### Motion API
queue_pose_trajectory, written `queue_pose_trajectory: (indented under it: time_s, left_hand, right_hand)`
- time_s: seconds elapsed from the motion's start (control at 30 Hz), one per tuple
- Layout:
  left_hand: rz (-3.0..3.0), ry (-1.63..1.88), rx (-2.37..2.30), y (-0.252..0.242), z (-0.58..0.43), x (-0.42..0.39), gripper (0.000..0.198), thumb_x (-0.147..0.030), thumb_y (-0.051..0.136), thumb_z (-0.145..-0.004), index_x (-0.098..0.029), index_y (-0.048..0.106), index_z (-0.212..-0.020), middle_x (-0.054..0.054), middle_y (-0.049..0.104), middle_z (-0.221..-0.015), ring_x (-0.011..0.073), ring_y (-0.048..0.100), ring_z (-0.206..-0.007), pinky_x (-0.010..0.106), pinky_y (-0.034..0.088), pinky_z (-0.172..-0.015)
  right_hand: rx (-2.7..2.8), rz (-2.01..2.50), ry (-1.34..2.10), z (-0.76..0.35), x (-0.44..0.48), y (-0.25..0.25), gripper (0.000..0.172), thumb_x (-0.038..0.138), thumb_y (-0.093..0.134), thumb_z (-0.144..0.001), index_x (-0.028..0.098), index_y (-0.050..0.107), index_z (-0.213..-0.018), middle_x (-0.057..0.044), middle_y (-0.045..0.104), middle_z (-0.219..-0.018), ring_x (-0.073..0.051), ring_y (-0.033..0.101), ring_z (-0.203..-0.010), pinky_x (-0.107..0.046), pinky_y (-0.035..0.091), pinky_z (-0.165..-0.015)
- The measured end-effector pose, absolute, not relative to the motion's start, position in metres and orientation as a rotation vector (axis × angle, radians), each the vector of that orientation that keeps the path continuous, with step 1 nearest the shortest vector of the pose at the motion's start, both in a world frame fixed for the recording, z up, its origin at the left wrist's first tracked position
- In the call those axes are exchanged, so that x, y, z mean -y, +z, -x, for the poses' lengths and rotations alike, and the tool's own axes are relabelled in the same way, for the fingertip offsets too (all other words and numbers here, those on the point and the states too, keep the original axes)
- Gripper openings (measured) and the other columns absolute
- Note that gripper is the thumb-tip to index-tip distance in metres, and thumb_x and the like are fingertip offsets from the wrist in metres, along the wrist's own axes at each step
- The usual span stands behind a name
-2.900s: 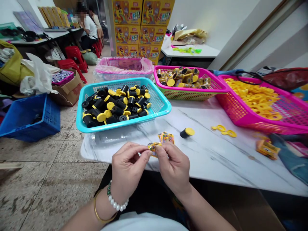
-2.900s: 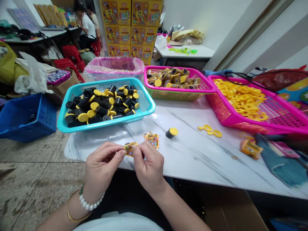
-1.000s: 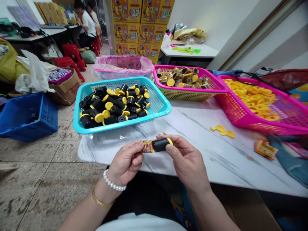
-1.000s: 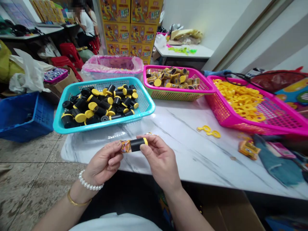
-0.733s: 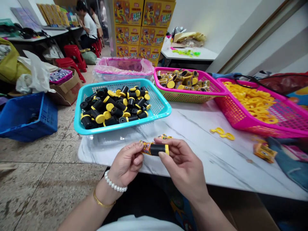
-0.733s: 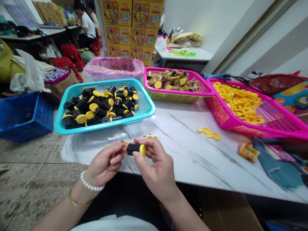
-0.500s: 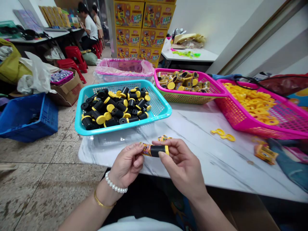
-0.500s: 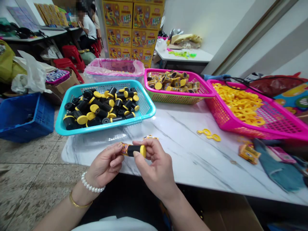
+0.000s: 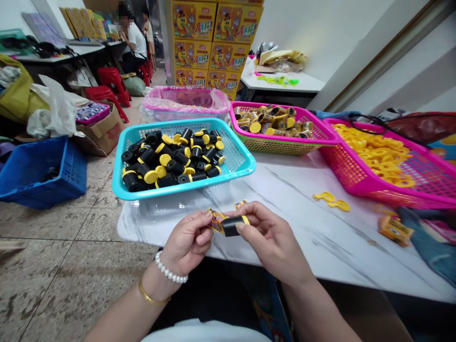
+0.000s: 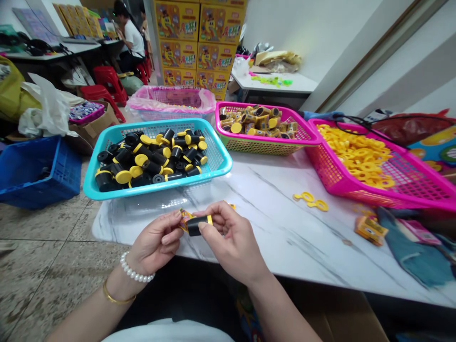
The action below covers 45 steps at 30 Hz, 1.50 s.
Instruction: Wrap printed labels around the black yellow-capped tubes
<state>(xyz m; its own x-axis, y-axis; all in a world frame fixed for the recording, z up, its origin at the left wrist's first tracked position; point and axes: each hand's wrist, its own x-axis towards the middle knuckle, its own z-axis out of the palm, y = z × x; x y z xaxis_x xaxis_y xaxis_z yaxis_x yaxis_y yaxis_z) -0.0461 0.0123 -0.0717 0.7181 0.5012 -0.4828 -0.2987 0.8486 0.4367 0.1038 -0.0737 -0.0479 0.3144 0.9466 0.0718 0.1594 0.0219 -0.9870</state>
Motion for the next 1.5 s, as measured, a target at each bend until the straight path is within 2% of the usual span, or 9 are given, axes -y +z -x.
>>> queue_pose_trajectory:
  time_s: [0.57, 0.73, 0.8, 0.87, 0.97, 1.13, 1.27, 1.43, 1.5]
  left_hand:
    - [-0.455, 0.492, -0.674, -0.077, 0.049, -0.004, 0.040, -0.032, 0.090, -0.060, -0.011, 0.065, -0.082, -0.002, 0.062, -0.063, -0.0025, 0.030, -0.033, 0.012, 0.011, -0.031]
    - [-0.693, 0.629, -0.831, -0.079, 0.059, 0.005, 0.039, -0.039, 0.083, -0.073, -0.013, 0.069, -0.098, -0.003, 0.058, -0.060, 0.0020, 0.037, -0.040, 0.013, 0.020, -0.036]
    - [-0.915, 0.778, -0.863, -0.078, 0.067, 0.005, 0.039, -0.033, 0.083, -0.075, -0.017, 0.069, -0.108, 0.001, 0.067, -0.079, 0.0053, 0.051, -0.056, 0.014, 0.036, -0.047]
    - [-1.191, 0.848, -0.770, -0.076, 0.074, 0.002, 0.050, -0.023, 0.086, -0.070, -0.022, 0.069, -0.117, 0.005, 0.071, -0.106, 0.0117, 0.062, -0.086, 0.019, 0.049, -0.071]
    - [-1.427, 0.693, -0.528, -0.072, 0.081, -0.008, 0.059, -0.016, 0.089, -0.066, -0.024, 0.070, -0.121, 0.006, 0.070, -0.120, 0.0199, 0.061, -0.112, 0.028, 0.046, -0.097]
    - [-1.098, 0.457, -0.468, -0.074, 0.074, -0.012, 0.029, -0.025, 0.084, -0.074, -0.017, 0.072, -0.099, 0.003, 0.074, -0.090, 0.0138, 0.066, -0.079, 0.026, 0.053, -0.075]
    - [-0.965, 0.440, -0.499, -0.078, 0.063, -0.004, 0.034, -0.028, 0.088, -0.070, -0.015, 0.069, -0.096, 0.000, 0.069, -0.077, 0.0100, 0.064, -0.065, 0.021, 0.053, -0.065]
    - [-0.825, 0.357, -0.492, -0.079, 0.067, -0.007, 0.062, -0.052, 0.080, -0.076, -0.017, 0.061, -0.123, 0.001, 0.068, -0.072, 0.0116, 0.063, -0.051, 0.018, 0.046, -0.043]
    - [-0.838, 0.348, -0.511, -0.078, 0.069, -0.008, 0.056, -0.051, 0.079, -0.077, -0.015, 0.063, -0.116, 0.000, 0.066, -0.070, 0.0104, 0.061, -0.049, 0.016, 0.042, -0.039]
  right_hand:
    - [1.113, 1.520, 0.323, -0.089, 0.083, -0.068, 0.017, 0.023, 0.072, -0.086, 0.022, 0.063, -0.101, -0.004, 0.074, -0.094, -0.016, 0.072, -0.080, -0.027, 0.059, -0.074]
    - [1.298, 1.502, 0.166, -0.099, 0.092, -0.075, 0.029, 0.018, 0.075, -0.085, 0.025, 0.065, -0.111, -0.004, 0.072, -0.104, -0.018, 0.069, -0.093, -0.032, 0.057, -0.087]
    - [1.317, 1.435, 0.213, -0.104, 0.097, -0.073, 0.029, 0.019, 0.076, -0.084, 0.026, 0.065, -0.110, -0.004, 0.070, -0.103, -0.020, 0.067, -0.099, -0.035, 0.055, -0.093]
    - [1.355, 1.346, 0.289, -0.107, 0.100, -0.069, 0.030, 0.022, 0.078, -0.084, 0.026, 0.065, -0.111, -0.004, 0.068, -0.103, -0.020, 0.064, -0.103, -0.037, 0.053, -0.097]
    - [1.443, 1.255, 0.387, -0.104, 0.100, -0.064, 0.034, 0.023, 0.079, -0.083, 0.027, 0.066, -0.114, -0.004, 0.066, -0.103, -0.020, 0.063, -0.102, -0.035, 0.053, -0.095]
    - [1.579, 1.313, 0.388, -0.098, 0.092, -0.065, 0.038, 0.014, 0.077, -0.083, 0.028, 0.069, -0.117, -0.003, 0.061, -0.101, -0.016, 0.063, -0.090, -0.030, 0.056, -0.083]
    - [1.623, 1.367, 0.315, -0.100, 0.093, -0.066, 0.037, 0.009, 0.070, -0.086, 0.026, 0.068, -0.120, -0.004, 0.063, -0.101, -0.015, 0.065, -0.089, -0.029, 0.057, -0.084]
    - [1.699, 1.309, 0.066, -0.100, 0.096, -0.063, 0.038, 0.002, 0.070, -0.083, 0.021, 0.066, -0.115, -0.006, 0.069, -0.102, -0.016, 0.068, -0.095, -0.028, 0.057, -0.091]
    - [1.747, 1.263, 0.029, -0.099, 0.096, -0.064, 0.040, -0.002, 0.069, -0.082, 0.020, 0.066, -0.116, -0.007, 0.070, -0.104, -0.016, 0.070, -0.095, -0.027, 0.058, -0.090]
